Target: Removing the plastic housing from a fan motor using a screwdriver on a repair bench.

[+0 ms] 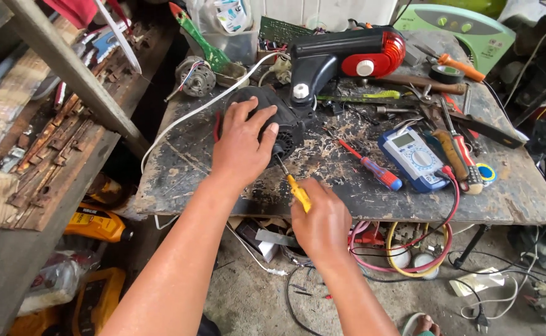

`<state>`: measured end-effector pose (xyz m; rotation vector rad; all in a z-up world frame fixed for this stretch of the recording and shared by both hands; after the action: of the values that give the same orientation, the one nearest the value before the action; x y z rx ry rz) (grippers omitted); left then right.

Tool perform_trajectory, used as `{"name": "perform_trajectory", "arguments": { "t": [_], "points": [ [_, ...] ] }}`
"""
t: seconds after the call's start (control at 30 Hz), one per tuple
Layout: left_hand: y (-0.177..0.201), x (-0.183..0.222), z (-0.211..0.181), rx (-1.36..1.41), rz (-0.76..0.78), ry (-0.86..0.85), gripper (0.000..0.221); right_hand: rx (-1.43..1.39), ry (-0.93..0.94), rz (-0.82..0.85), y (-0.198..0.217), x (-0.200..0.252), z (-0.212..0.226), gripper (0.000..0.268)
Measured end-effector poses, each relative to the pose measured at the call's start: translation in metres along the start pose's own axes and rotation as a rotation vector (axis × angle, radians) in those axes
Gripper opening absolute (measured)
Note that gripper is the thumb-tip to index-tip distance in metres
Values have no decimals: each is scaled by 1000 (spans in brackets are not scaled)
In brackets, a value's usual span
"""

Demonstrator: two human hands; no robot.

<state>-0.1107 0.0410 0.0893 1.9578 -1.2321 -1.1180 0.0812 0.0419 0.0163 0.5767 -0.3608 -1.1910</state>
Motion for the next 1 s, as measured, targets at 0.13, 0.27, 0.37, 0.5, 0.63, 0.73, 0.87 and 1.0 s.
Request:
{"name": "perform_trajectory", "arguments": {
  "t": [0.13,0.27,0.37,0.5,0.63,0.73,0.87,1.0],
  "points": [
    [2,1,-1,14,0,-1,39,-42,-19,18,-7,-12,-17,28],
    [2,1,-1,15,21,2,40,-122,-107,34,-10,3,-4,27],
    [3,2,-4,9,35,-1,40,-50,48,3,13,11,35,27],
    [7,6,-7,36,32,-18,40,-109,-183,76,-8,5,-5,33],
    [2,3,-4,12,32,-16,41,-103,-55,28,3,10,13,28],
    [1,4,-3,-1,37,-10,42,-162,-68,23,0,8,5,29],
    [3,5,-4,16,38,-11,42,-213,-175,33,-7,2,-12,29],
    [1,4,-1,26,47,-17,42,-207,-36,-9,8,8,10,32]
  ]
}}
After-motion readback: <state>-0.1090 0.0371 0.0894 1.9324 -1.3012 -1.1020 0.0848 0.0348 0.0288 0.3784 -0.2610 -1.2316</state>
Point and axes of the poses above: each hand's wrist, its own x-axis away from the middle knuckle, its own y-axis out of the back of the hand, z = x × y, the point moved 9 cm from there along -x, towards the middle knuckle, and after that the axes turned 6 degrees about z, right-handed, at the moved point
